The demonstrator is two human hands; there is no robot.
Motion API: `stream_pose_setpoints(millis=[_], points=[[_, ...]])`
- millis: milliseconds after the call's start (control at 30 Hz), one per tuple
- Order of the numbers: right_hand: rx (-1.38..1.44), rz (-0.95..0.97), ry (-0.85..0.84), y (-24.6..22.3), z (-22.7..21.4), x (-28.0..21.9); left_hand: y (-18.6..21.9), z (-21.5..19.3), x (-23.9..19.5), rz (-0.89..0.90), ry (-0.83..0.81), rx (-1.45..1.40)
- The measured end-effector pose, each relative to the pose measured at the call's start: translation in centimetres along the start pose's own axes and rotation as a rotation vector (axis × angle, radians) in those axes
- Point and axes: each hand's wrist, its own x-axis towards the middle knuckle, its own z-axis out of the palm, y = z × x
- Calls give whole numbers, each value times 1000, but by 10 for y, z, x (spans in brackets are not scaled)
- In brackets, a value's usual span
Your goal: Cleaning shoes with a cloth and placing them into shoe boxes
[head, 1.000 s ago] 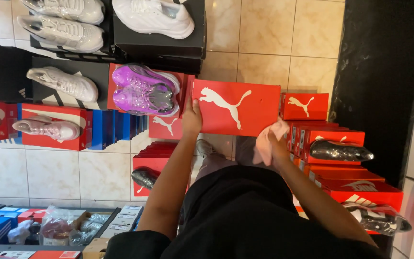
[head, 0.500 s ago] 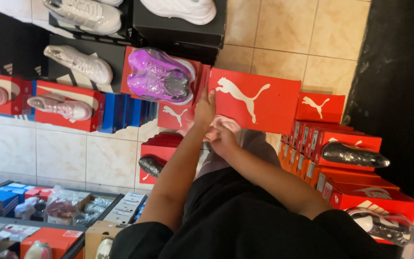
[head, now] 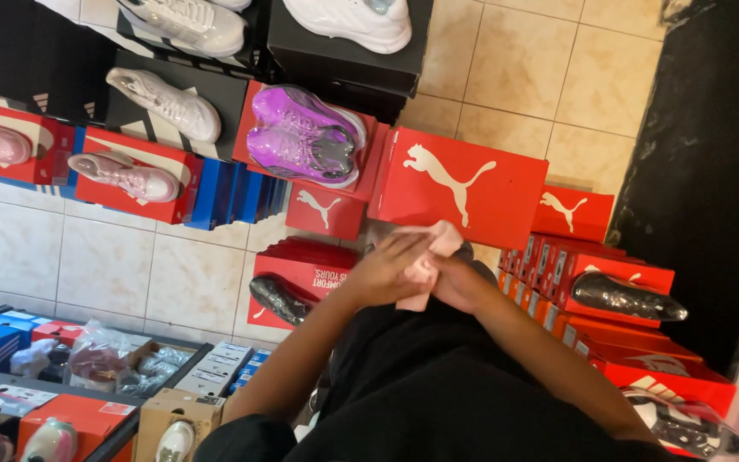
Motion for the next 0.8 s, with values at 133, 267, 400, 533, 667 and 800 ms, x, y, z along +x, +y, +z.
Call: stream_pose_setpoints(millis=[133, 267, 400, 533, 667, 800], points=[[-540, -182, -424, -30, -29, -3, -38, 7, -24, -40, 229, 6], [-1755, -1016, 416, -66, -110, 41, -62, -29, 4, -691, 610, -32], [-1867, -577, 376, -79, -129, 64, -121, -13, 33, -1073, 338, -19], [-1918, -466, 289, -73, -150, 78, -89, -9, 97, -956, 392, -306], [-1921, -459, 301, -68, -158, 81, -156, -3, 109, -1006, 460, -291], [-1874, -421, 289, -71, -154, 77, -145, 3, 59, -1025, 376, -183]])
